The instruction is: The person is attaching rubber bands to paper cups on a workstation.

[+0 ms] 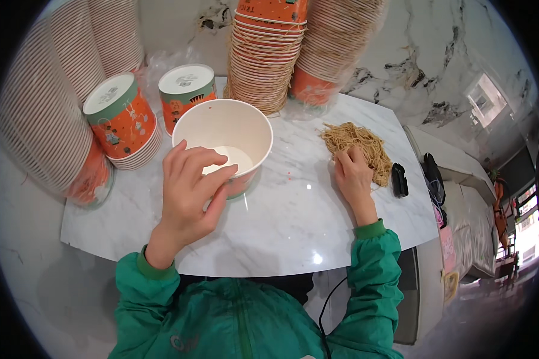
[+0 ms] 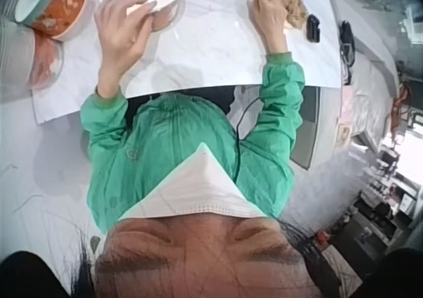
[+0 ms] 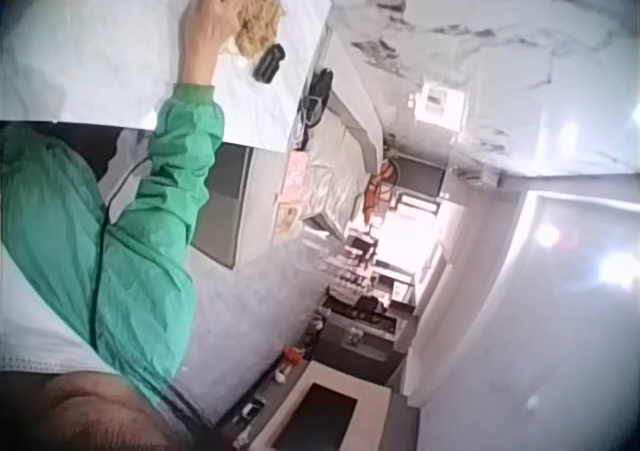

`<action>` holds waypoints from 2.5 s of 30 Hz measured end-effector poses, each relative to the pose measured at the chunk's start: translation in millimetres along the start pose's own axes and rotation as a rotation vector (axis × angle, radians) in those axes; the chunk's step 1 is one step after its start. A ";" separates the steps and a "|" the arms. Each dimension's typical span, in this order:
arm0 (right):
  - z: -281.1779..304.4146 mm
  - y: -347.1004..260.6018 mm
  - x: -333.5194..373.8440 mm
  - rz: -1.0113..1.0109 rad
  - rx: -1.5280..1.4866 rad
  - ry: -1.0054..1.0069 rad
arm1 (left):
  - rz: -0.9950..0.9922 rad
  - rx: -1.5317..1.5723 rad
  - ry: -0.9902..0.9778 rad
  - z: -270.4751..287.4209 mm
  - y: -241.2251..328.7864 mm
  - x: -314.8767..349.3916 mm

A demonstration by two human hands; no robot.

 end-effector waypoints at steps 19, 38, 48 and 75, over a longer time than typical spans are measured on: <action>65.1 -170.7 71.2 0.312 -0.483 -0.270 | 0.511 0.861 -0.264 -31.4 57.4 37.4; 72.5 -99.1 39.8 -0.094 -0.540 -0.181 | 0.833 0.895 -0.255 -5.3 19.9 55.4; 64.8 -133.3 37.7 0.053 -0.533 -0.366 | 0.781 0.805 -0.220 -6.4 21.6 49.0; 36.5 -185.3 56.3 -0.681 -1.269 -0.485 | 0.492 0.584 -0.153 41.3 11.1 0.0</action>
Point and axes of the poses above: each hand's wrist, its own x-axis away from the middle knuckle, its own z-axis out of the back of the hand, y = z × x, the point moved 3 cm from there along -x, towards the middle knuckle, and after that the axes turned 11 degrees about -z, right-handed, at the moved point
